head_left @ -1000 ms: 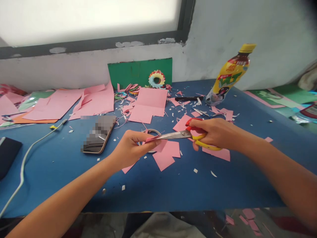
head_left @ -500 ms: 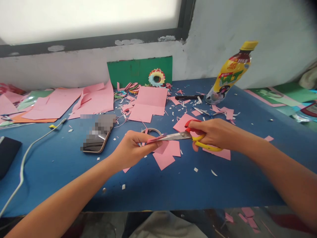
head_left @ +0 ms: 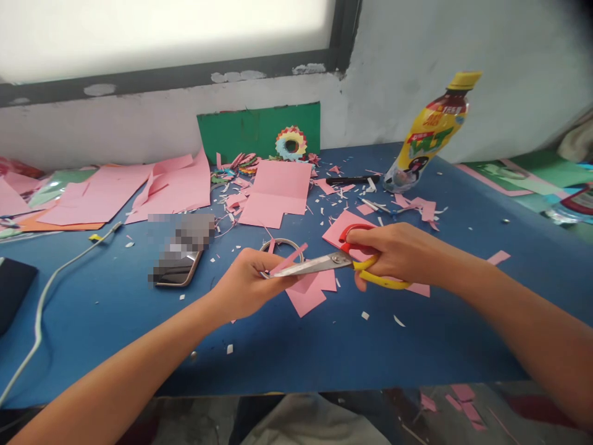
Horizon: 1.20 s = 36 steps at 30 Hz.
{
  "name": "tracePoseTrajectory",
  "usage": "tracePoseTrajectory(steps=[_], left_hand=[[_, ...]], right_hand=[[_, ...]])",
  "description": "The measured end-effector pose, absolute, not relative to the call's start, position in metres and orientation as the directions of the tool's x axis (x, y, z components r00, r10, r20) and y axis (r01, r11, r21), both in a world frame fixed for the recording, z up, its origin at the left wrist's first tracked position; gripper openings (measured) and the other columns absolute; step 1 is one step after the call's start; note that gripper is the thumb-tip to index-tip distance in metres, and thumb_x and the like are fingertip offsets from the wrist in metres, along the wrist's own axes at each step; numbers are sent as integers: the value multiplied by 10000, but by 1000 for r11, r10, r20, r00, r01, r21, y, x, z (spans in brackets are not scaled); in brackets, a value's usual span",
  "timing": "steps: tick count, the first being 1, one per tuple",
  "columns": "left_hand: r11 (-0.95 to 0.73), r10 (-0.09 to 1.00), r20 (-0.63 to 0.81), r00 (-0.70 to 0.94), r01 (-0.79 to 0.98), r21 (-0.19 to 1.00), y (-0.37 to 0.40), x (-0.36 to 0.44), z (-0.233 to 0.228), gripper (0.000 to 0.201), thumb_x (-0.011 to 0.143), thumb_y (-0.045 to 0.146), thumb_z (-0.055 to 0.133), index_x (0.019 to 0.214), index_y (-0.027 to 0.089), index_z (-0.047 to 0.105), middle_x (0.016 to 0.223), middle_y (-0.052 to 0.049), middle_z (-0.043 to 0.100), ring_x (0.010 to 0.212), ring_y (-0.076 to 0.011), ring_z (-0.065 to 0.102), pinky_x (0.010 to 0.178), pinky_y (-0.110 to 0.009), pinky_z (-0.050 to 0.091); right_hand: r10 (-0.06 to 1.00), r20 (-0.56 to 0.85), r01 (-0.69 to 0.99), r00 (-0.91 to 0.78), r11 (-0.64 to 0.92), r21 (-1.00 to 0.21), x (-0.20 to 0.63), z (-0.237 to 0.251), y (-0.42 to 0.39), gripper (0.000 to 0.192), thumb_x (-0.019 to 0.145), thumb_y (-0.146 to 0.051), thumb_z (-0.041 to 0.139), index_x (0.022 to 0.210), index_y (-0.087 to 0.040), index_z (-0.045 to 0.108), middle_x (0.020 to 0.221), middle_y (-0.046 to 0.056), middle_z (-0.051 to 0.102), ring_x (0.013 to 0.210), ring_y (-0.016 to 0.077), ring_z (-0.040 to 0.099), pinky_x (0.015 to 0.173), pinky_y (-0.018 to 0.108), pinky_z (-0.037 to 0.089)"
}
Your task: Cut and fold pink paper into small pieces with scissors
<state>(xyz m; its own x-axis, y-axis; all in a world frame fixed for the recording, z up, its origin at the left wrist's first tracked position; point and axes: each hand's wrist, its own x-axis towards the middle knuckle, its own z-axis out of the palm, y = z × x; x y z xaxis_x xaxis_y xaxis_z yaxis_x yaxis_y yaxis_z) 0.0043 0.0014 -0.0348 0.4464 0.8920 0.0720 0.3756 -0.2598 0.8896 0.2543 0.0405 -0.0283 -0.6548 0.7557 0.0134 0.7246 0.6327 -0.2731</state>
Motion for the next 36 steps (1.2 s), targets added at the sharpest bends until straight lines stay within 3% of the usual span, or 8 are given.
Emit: tracePoseTrajectory(steps=[6,11,14,17,22,30,32,36], left_hand=[[-50,939,-55,340,291,955,6,5,-42,191,723,338,643,792,193,748,585,-6,634,525,-95,459,513,-224,408],[42,946,-113,305,233,972,13,3,-45,152,736,336,648,796,233,742,743,-34,705,658,-120,569,658,-255,459],[-34,946,-62,318,289,957,16,2,-47,178,751,339,629,809,209,736,769,-51,700,713,-147,592,633,-250,467],[-215,944,59,325,470,856,18,-1,-47,219,772,341,593,805,172,728,791,-61,685,714,-160,585,599,-243,452],[-296,949,111,294,719,629,19,-3,-50,250,798,308,536,991,215,664,814,-15,680,680,-153,576,596,-248,435],[-422,901,287,324,804,419,30,-13,-38,317,820,358,497,1063,168,570,1155,-92,574,1071,-222,512,905,-355,393],[-327,944,166,283,864,384,29,-25,-23,374,791,445,515,1057,187,565,1104,-84,591,1027,-238,533,860,-362,412],[-166,923,-307,231,960,224,15,-47,-8,508,621,535,645,994,199,569,979,-80,616,862,-270,584,679,-328,434]], right_hand=[[842,113,771,-527,530,-352,254,-33,44,248,749,-368,495,953,-231,522,662,1,620,497,144,497,471,244,315],[916,162,903,-368,393,-171,266,-39,59,370,713,-536,521,947,-249,521,645,33,591,568,211,532,485,286,341],[922,70,899,-382,388,-202,271,-42,65,365,710,-507,528,983,-265,522,739,34,631,605,208,566,490,276,361],[927,-43,909,-373,357,-214,272,-43,67,391,734,-514,475,1035,-269,518,848,31,660,598,191,580,473,258,348],[958,-99,962,-269,273,25,273,-47,72,457,743,-573,419,1019,-245,580,873,81,680,685,251,600,494,273,319],[878,-184,851,-442,346,-395,279,-53,73,378,840,-412,351,1158,-247,473,868,34,693,714,195,618,556,253,400],[903,-141,882,-406,346,-320,276,-50,70,376,832,-424,359,1137,-252,498,891,43,686,707,205,616,542,258,389],[949,0,948,-315,314,-55,267,-43,65,415,813,-497,354,1071,-241,555,865,72,676,669,240,598,507,273,336]])
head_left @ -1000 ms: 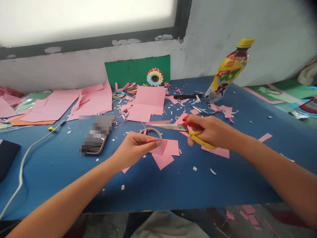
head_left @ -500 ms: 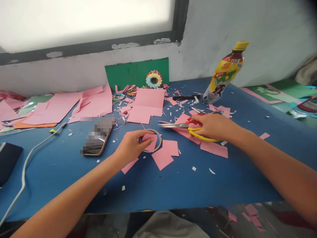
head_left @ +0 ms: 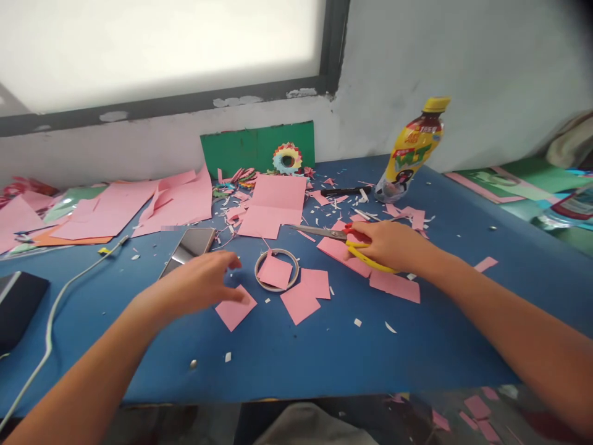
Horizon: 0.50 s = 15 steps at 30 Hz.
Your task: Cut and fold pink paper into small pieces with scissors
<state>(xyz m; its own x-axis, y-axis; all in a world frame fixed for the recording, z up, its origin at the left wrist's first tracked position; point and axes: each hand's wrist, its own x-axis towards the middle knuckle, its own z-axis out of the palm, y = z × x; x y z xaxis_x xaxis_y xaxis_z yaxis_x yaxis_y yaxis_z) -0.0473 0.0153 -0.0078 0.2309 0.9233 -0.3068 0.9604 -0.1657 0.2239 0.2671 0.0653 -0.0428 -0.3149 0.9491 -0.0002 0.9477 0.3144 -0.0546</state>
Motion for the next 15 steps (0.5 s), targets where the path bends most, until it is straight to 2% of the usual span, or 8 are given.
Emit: tracePoseTrajectory(steps=[3,9,12,15], left_hand=[[-145,908,-366,205,972,185,5,-52,-14,479,606,470,667,976,195,536,971,-85,611,835,-263,580,634,-300,405],[-109,859,-476,189,975,191,10,-52,-21,302,609,439,650,786,215,551,766,-14,605,675,-208,546,507,-259,319],[-85,843,-497,205,964,252,13,-53,-20,244,617,408,640,722,212,541,725,3,588,650,-183,527,482,-241,298],[-42,875,-440,201,938,344,11,-55,-19,209,646,356,610,766,208,525,663,24,525,604,-155,481,467,-228,286]], right_hand=[[944,41,941,-328,330,-72,264,-40,63,416,815,-505,350,1055,-237,557,850,65,676,667,230,596,504,266,325],[930,97,932,-354,360,-50,263,-43,61,404,800,-508,385,1031,-239,577,829,68,678,673,233,604,497,259,299],[928,81,930,-364,367,-29,263,-43,61,394,809,-491,375,1015,-222,579,798,75,675,649,228,604,487,256,286],[929,88,931,-359,363,-35,263,-43,61,379,814,-478,372,982,-214,585,774,75,670,627,214,601,477,252,278]])
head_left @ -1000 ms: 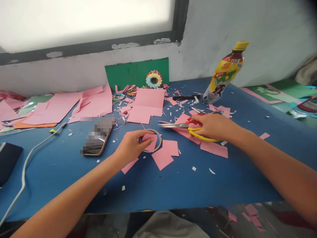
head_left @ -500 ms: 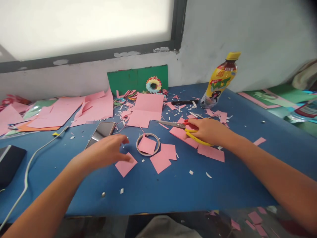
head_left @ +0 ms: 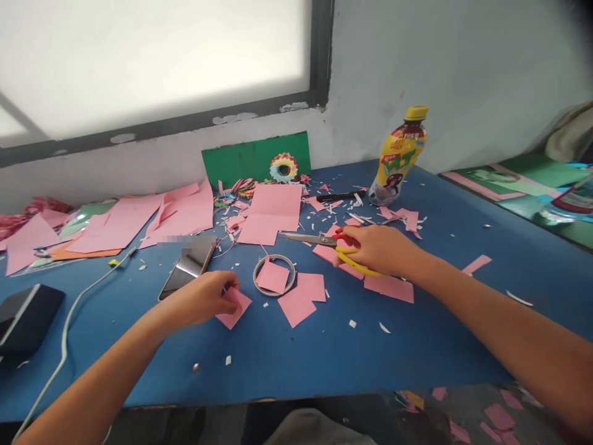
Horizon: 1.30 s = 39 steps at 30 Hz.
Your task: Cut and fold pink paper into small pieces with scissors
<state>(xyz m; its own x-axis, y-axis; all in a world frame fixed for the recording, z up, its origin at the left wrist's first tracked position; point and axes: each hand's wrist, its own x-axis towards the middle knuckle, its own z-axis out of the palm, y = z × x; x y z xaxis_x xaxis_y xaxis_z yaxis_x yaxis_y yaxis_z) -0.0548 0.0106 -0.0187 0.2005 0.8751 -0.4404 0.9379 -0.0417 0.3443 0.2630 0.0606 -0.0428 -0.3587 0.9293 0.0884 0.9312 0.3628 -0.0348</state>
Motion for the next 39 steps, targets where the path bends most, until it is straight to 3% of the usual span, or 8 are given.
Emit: tracePoseTrajectory(steps=[6,15,21,25,29,31,35,39], left_hand=[[2,846,-391,361,733,680,-1,-25,-8,268,695,405,619,817,181,536,665,31,507,614,-126,475,505,-216,339],[-624,587,-352,729,684,378,25,50,-15,270,681,365,677,850,165,612,962,-63,595,874,-213,546,654,-261,373],[-606,614,-479,628,763,223,34,54,-9,433,653,376,668,1025,201,531,930,-66,604,844,-256,543,549,-263,315],[-592,622,-487,612,776,218,37,53,-10,386,610,454,671,894,200,607,739,-53,613,736,-247,529,498,-258,281],[-445,650,-434,624,775,448,38,48,-13,287,628,454,662,676,179,596,619,-1,557,558,-145,471,445,-240,261],[-263,727,-380,573,742,616,36,45,-14,273,643,425,660,699,174,566,597,27,521,519,-112,444,423,-218,265],[9,851,-272,449,506,862,27,44,-20,349,622,419,703,744,156,509,615,42,495,509,-77,442,411,-182,300],[86,877,-224,425,320,944,20,44,-25,404,588,383,753,829,146,531,726,0,587,622,-104,554,491,-189,400]], right_hand=[[930,107,930,-351,360,-75,264,-43,61,364,806,-490,378,960,-231,581,798,59,670,626,210,601,477,253,284],[931,95,932,-352,358,-58,263,-43,60,403,807,-494,379,1041,-228,570,792,73,677,658,230,611,496,268,297],[930,80,925,-360,367,-102,264,-45,61,402,803,-498,400,1044,-224,570,828,85,677,679,238,615,497,269,310],[944,61,887,-325,326,-327,262,-47,63,336,809,-462,425,953,-195,569,819,90,662,681,214,599,520,268,350],[928,-84,568,-364,150,-809,251,-44,56,286,743,-463,557,825,-196,492,690,24,603,525,133,528,447,234,356],[865,-141,341,-481,37,-939,244,-42,49,356,653,-453,660,795,-199,456,667,-8,567,484,99,480,398,210,329],[823,-61,100,-565,-5,-995,231,-46,38,386,585,-391,729,723,-192,428,655,-44,519,480,68,442,380,190,336],[880,-47,91,-473,-4,-996,225,-51,34,319,617,-294,705,738,-195,427,618,-67,486,472,75,457,396,206,365]])
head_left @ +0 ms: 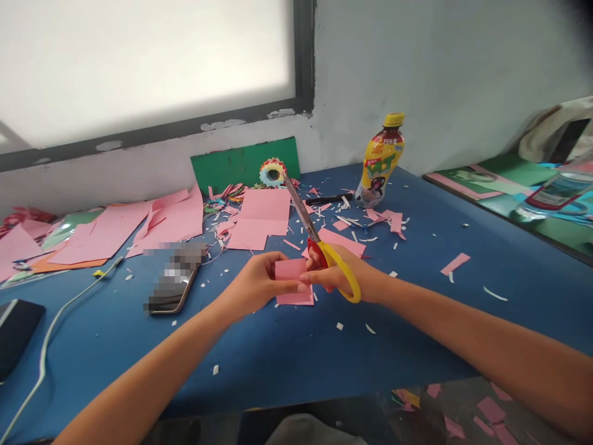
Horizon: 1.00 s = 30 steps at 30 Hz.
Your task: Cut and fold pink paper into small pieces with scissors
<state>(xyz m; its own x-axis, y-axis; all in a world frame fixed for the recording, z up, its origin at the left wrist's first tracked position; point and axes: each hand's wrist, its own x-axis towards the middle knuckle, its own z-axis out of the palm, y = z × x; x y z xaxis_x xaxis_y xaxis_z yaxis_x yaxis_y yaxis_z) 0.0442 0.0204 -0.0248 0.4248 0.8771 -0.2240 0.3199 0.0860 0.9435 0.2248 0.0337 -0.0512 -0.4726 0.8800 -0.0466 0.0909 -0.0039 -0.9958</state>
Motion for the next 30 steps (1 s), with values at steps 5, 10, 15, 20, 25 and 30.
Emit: tracePoseTrajectory(steps=[5,10,15,20,25,30], left_hand=[[143,897,-242,370,274,951,17,39,-28,310,689,419,672,820,144,617,728,-16,641,651,-123,618,553,-209,446],[219,904,-291,314,245,944,18,35,-32,264,685,395,685,742,140,648,684,-20,665,694,-145,649,658,-247,502],[247,900,-303,313,205,947,18,36,-32,227,699,357,681,752,137,664,678,-26,680,688,-145,656,652,-244,517],[263,896,-310,318,184,947,16,36,-30,240,693,357,689,771,131,667,714,-41,694,712,-160,663,673,-264,522],[271,894,-317,315,183,945,16,36,-27,217,695,338,686,767,134,666,718,-42,696,715,-163,664,682,-273,523],[272,894,-314,319,170,947,16,36,-28,198,699,323,684,763,137,669,705,-34,695,708,-156,664,666,-258,523]], right_hand=[[932,-29,22,-361,-23,-999,225,-50,35,365,591,-264,706,711,-204,367,653,-74,473,475,55,432,437,211,378],[956,-7,-20,-294,-14,-1000,226,-51,38,457,528,-298,753,695,-211,336,674,-75,463,487,57,432,438,217,367],[953,-5,-46,-304,-19,-999,227,-54,38,468,513,-279,770,710,-212,351,671,-78,458,516,63,449,462,219,372],[956,-28,-37,-291,-40,-999,227,-50,36,510,477,-312,784,692,-213,331,632,-87,436,504,67,443,457,222,340],[954,-6,-39,-300,-19,-999,227,-48,36,520,479,-329,786,697,-214,328,644,-80,446,524,76,458,477,234,349],[953,15,-35,-301,4,-999,228,-51,37,510,512,-353,775,704,-216,322,644,-76,444,522,76,453,479,238,352]])
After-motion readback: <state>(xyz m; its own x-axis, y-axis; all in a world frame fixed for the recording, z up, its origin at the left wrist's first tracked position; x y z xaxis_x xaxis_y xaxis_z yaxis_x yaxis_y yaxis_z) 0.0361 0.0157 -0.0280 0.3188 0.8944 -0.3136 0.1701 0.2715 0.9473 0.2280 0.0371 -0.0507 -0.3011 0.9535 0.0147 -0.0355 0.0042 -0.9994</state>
